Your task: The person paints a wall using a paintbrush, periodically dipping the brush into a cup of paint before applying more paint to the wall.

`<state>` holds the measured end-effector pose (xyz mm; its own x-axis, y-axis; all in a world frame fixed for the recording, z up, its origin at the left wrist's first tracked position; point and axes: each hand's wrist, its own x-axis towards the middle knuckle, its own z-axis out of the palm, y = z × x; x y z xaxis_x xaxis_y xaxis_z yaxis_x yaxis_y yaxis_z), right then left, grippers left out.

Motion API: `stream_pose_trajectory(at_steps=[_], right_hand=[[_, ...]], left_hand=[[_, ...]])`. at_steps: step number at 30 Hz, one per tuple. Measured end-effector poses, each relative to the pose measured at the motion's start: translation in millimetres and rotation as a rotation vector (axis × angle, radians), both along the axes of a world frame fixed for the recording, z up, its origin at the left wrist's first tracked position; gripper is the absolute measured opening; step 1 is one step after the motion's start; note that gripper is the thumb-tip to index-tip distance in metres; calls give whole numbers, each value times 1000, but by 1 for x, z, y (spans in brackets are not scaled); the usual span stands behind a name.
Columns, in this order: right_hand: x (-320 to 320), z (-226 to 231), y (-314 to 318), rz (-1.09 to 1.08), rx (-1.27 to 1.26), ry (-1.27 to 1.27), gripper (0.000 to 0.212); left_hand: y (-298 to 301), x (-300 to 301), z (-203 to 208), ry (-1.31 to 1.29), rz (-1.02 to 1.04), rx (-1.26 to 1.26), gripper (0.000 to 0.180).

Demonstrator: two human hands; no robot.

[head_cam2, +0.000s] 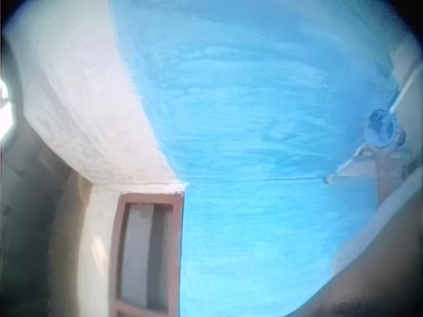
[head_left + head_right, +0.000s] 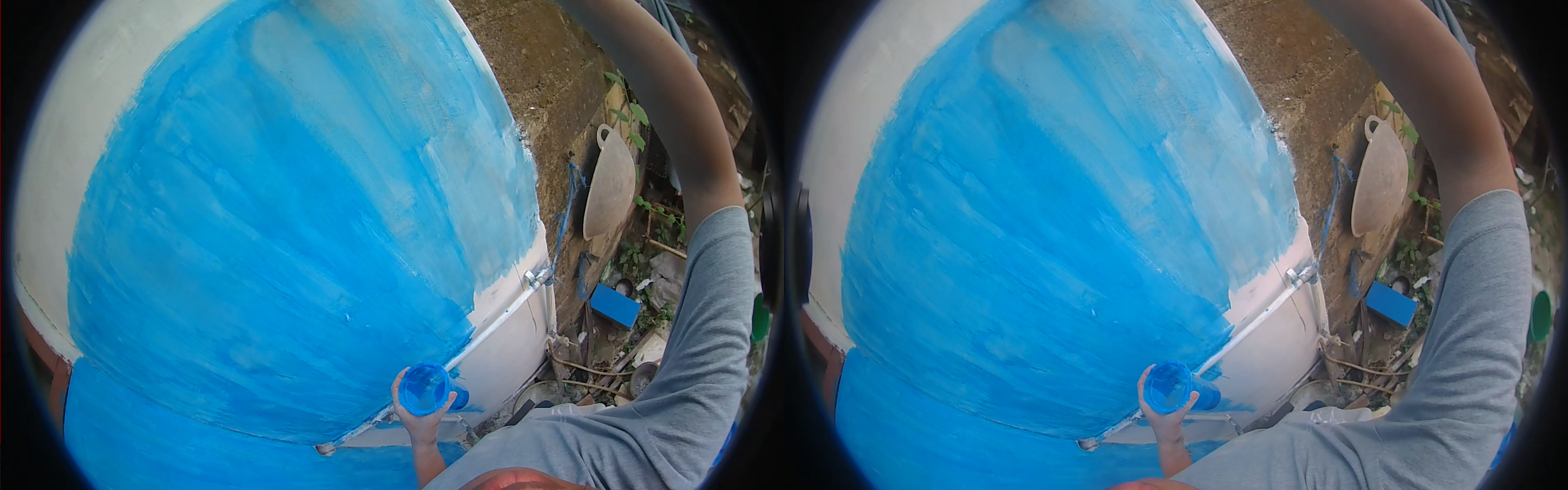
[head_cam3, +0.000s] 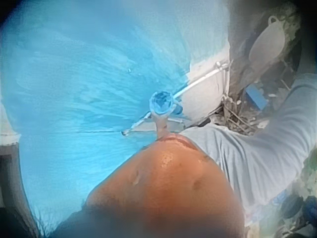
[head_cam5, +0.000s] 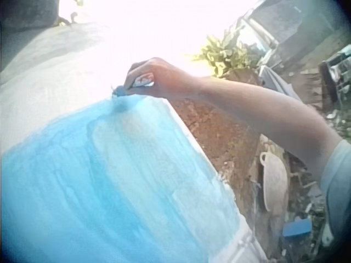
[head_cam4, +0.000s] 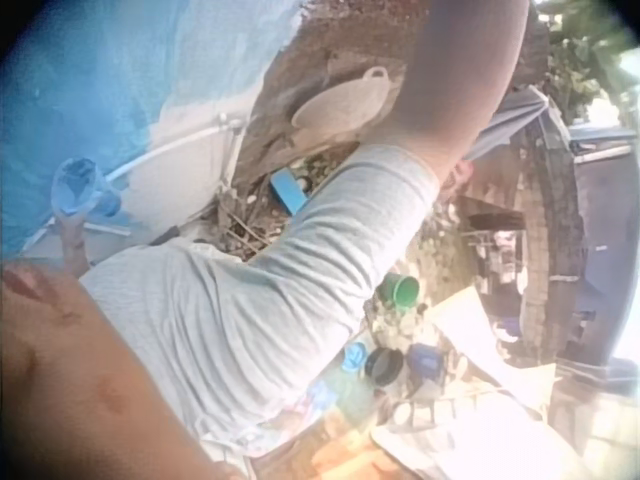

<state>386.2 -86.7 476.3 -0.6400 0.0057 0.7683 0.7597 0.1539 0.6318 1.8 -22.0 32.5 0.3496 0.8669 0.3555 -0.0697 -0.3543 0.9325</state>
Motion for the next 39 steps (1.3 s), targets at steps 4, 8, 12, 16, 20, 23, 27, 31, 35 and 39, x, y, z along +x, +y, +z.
stream_pose_trajectory(at_steps=[4,8,12,16,20,23,27,31,35,39], right_hand=[[21,-68,16,-76,-98,17,14],[16,-238,19,-145,-271,85,16],[-25,-380,0,-88,-522,154,16],[-46,-415,-17,-11,-536,476,16],[-51,-377,7,627,39,1464,12],[-41,-345,38,1082,266,1668,22],[-44,-363,68,942,292,1816,25],[-74,-438,63,690,339,2007,23],[-92,-488,37,691,413,2422,24],[-61,-463,22,800,257,2389,28]], left_hand=[[-4,-5,-9,-16,-48,56,89],[-4,-20,-24,27,-33,-1,93],[-3,-31,-34,32,28,-90,92],[-4,-36,-29,78,37,-15,93],[-9,-31,-21,35,35,-73,93],[-12,-29,-23,43,33,-67,93],[-15,-36,-31,40,6,-40,94],[-21,-44,-40,30,54,-56,94],[-25,-50,-39,39,120,-145,94],[-25,-52,-35,25,139,-148,94]])
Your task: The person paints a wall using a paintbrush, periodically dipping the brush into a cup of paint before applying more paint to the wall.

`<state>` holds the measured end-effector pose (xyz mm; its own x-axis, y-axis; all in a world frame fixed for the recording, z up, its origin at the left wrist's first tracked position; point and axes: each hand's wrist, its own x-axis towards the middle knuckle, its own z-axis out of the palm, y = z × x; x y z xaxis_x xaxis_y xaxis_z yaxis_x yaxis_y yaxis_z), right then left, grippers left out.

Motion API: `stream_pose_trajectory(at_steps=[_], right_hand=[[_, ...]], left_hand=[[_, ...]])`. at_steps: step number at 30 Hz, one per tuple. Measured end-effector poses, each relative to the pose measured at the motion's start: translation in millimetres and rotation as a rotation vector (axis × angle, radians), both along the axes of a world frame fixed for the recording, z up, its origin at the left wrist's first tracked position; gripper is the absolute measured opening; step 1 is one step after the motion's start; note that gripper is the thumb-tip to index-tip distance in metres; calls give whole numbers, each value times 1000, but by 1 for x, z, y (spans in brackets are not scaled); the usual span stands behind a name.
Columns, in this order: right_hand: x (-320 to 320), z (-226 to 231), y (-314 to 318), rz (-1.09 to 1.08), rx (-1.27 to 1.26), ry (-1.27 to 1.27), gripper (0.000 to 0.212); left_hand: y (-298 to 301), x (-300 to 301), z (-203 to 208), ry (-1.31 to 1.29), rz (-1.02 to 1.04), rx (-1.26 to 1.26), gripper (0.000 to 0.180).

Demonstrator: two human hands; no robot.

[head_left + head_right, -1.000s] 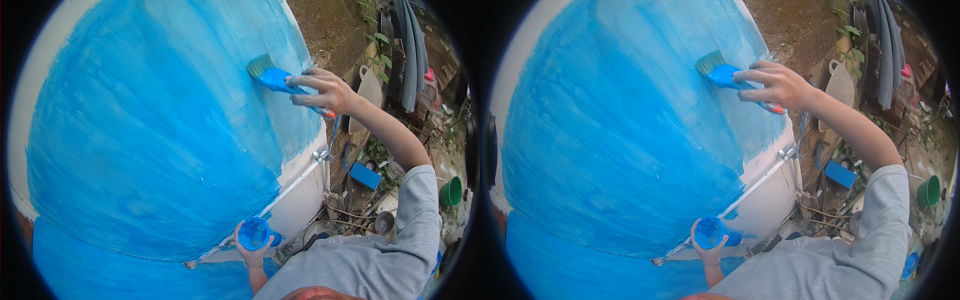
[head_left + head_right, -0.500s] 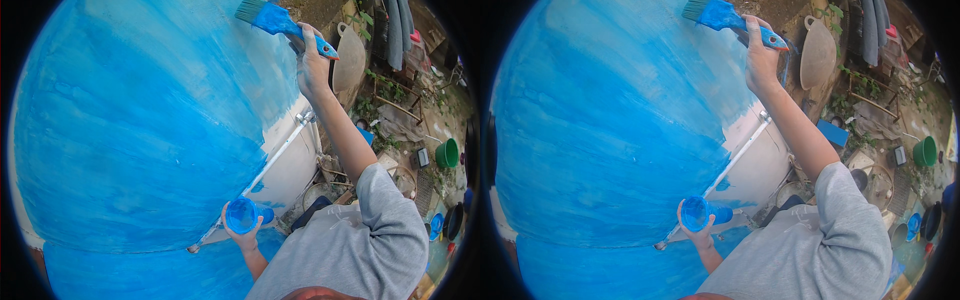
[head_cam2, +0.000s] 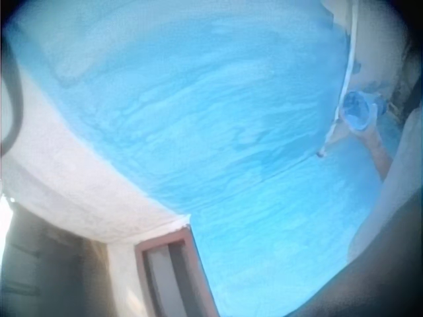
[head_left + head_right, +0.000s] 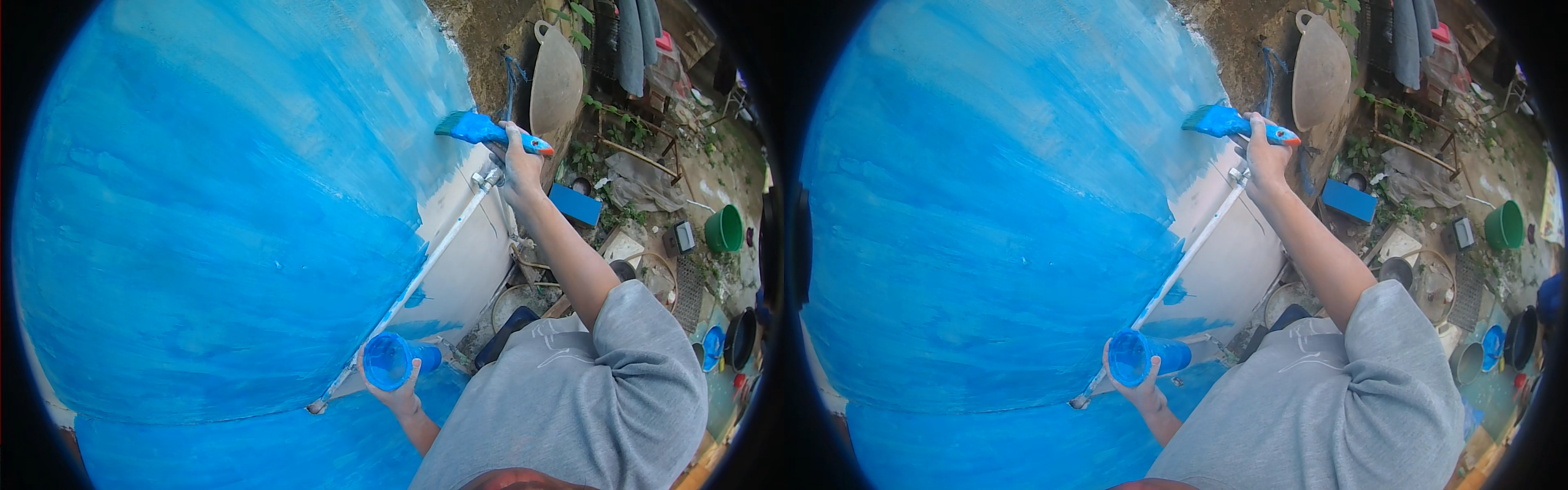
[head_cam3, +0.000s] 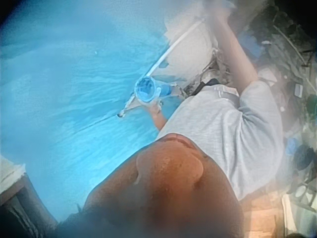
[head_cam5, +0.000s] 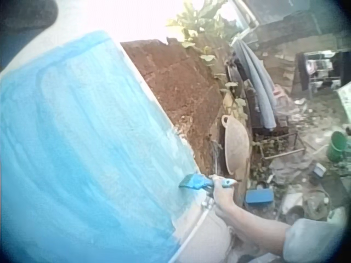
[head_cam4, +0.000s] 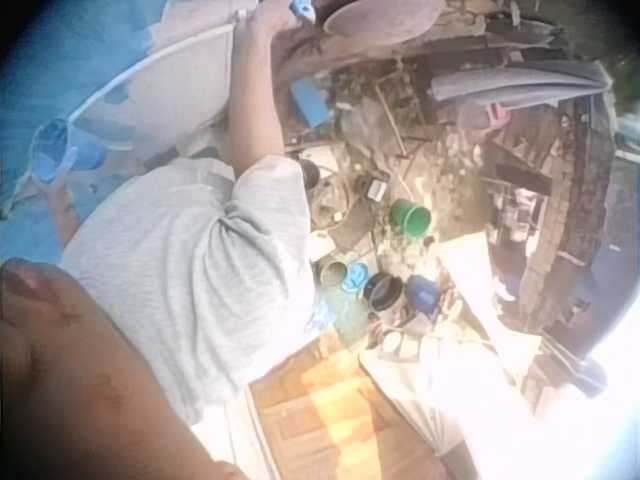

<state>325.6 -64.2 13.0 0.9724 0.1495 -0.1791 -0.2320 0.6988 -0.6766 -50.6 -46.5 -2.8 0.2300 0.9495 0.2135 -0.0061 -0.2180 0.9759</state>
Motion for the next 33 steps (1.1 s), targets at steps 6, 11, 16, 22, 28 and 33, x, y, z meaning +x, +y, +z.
stream_pose_trajectory(at_steps=[6,11,16,22,28,33], right_hand=[[75,126,5,24,-14,-242,23],[100,161,16,-163,183,-317,22],[56,53,36,-324,-9,-392,20],[-8,-10,-38,-256,-289,-926,16],[-55,1,-97,-18,-622,-1719,33],[-75,5,-98,53,-615,-1927,42]], left_hand=[[6,7,-3,-50,-17,56,94],[8,19,-7,-5,-70,38,94],[12,28,-8,21,-96,50,94],[15,38,-5,70,-134,73,95],[18,53,-7,161,-252,139,96],[14,68,-8,187,-356,157,96]])
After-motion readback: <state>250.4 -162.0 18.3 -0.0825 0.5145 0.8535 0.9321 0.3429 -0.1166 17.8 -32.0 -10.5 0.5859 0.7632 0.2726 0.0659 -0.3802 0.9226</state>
